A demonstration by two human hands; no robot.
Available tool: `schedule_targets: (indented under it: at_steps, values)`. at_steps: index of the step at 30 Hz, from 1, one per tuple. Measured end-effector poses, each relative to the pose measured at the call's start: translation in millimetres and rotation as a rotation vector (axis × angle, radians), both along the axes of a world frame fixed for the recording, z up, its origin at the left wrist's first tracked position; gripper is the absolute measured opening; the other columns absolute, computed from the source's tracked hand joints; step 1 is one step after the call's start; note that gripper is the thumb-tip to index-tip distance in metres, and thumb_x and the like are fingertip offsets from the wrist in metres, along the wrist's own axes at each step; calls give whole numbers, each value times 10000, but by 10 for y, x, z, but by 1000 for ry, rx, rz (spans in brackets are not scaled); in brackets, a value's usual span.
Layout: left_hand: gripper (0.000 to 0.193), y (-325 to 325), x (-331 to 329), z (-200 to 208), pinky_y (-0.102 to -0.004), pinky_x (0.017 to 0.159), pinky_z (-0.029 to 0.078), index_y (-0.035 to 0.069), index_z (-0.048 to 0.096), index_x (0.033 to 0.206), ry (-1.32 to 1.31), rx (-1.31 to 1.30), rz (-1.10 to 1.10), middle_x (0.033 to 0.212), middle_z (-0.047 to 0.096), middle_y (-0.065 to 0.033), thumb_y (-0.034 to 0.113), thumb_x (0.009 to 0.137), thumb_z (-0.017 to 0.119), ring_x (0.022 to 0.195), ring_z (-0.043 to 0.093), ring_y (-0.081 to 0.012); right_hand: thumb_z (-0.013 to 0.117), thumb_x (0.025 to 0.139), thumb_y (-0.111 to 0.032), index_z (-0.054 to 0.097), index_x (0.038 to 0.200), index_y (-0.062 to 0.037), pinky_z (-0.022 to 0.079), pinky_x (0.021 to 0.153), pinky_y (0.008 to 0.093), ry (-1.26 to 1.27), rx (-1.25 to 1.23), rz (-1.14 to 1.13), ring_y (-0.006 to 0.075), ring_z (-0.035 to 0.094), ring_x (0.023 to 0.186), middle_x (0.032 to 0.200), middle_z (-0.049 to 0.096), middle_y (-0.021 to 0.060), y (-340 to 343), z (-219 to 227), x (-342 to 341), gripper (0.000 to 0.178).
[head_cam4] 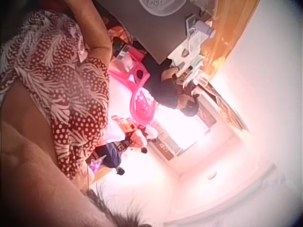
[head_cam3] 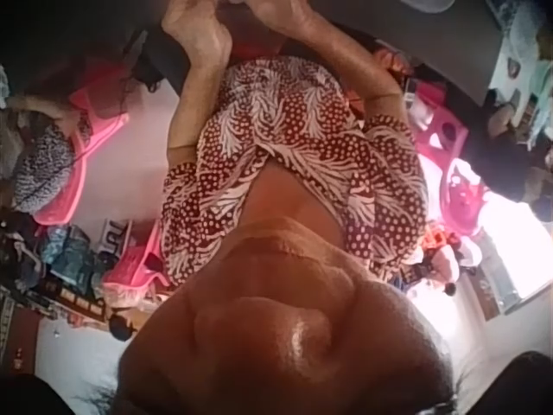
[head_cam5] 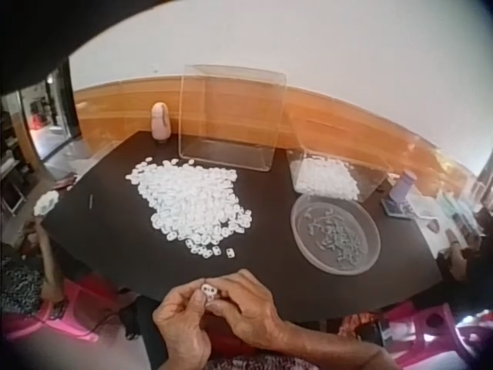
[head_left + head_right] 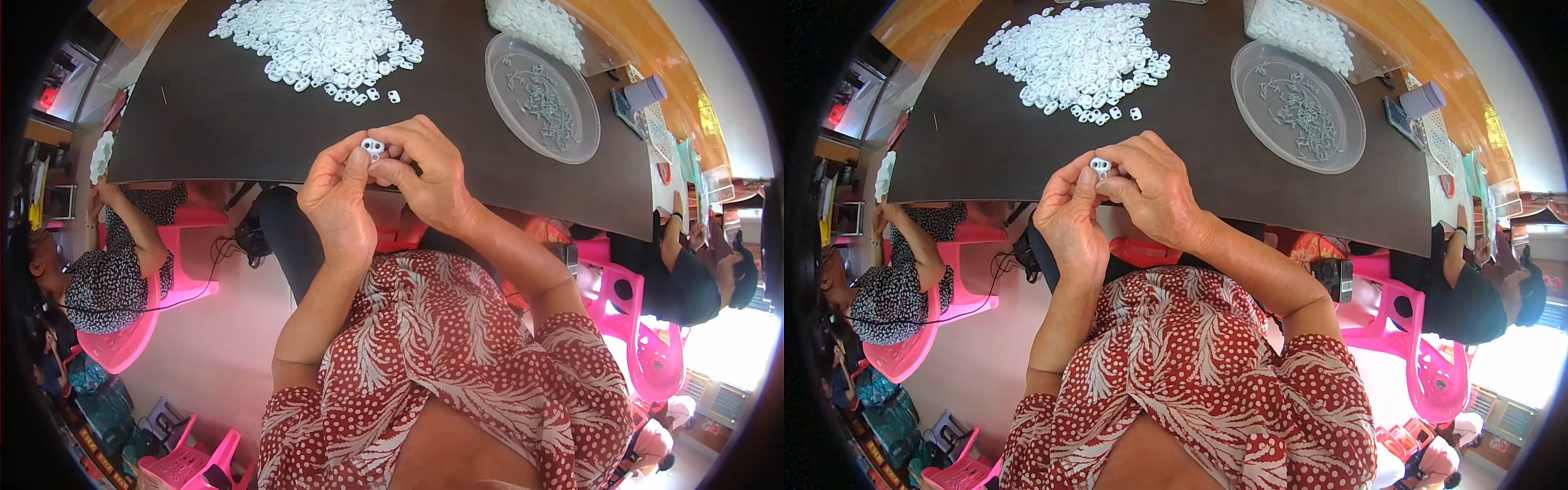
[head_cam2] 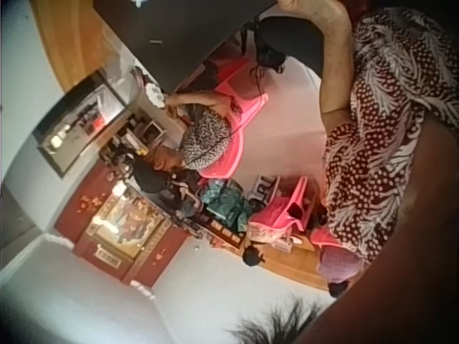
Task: Assembling small white plastic components by hand at a workbench.
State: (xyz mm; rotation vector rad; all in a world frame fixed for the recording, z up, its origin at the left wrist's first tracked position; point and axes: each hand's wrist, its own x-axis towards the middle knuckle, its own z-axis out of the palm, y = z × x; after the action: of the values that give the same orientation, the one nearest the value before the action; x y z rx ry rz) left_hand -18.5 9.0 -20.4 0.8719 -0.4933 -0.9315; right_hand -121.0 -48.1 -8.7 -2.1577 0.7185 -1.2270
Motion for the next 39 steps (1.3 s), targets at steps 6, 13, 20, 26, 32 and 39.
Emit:
schedule_targets:
  at_steps: [6, 13, 20, 26, 32, 39]
  values:
    - [193, 13, 2, 24, -218, 682, 486, -68, 594, 1055, 3, -9, -11, 891, 627, -78, 36, 895, 562, 745, 574, -95, 637, 703, -8, 614, 964, 21, 449, 617, 333, -34, -112, -26, 244, 530, 709, 815, 600, 105, -20, -55, 16, 263]
    - [187, 22, -10, -28, -215, 682, 480, -65, 603, 1042, -49, -108, 3, 892, 620, -65, 38, 888, 579, 747, 560, -86, 637, 703, 0, 611, 988, 26, 448, 614, 332, -50, -113, -46, 243, 531, 709, 810, 601, 107, 21, -67, 30, 287]
    - [189, 16, -9, -73, -211, 678, 475, -57, 606, 1036, -122, -151, 31, 907, 612, -58, 49, 880, 596, 754, 553, -81, 653, 684, 35, 609, 990, 34, 447, 592, 316, -132, -115, -63, 228, 524, 696, 817, 604, 107, 72, -79, 51, 309]
    - [173, 17, -50, -62, -221, 695, 463, -46, 597, 994, -85, -195, 44, 882, 602, -47, 87, 884, 601, 757, 541, -82, 664, 670, 55, 602, 989, 30, 449, 573, 303, -184, -152, -60, 225, 523, 683, 836, 605, 117, 78, -93, 77, 326]
    - [167, 18, -66, -91, -214, 692, 460, -41, 589, 985, -94, -171, 61, 862, 590, -40, 95, 888, 599, 752, 542, -80, 678, 678, 26, 598, 988, 20, 450, 589, 306, -159, -154, -68, 225, 532, 692, 844, 609, 112, 85, -117, 70, 320]
    - [167, 71, -43, 37, -215, 710, 469, -55, 588, 1003, -91, -141, 30, 929, 613, -73, 74, 897, 576, 789, 561, -89, 683, 685, -4, 593, 994, 10, 443, 601, 315, -133, -43, -74, 229, 528, 688, 837, 611, 94, 140, -30, 37, 322]
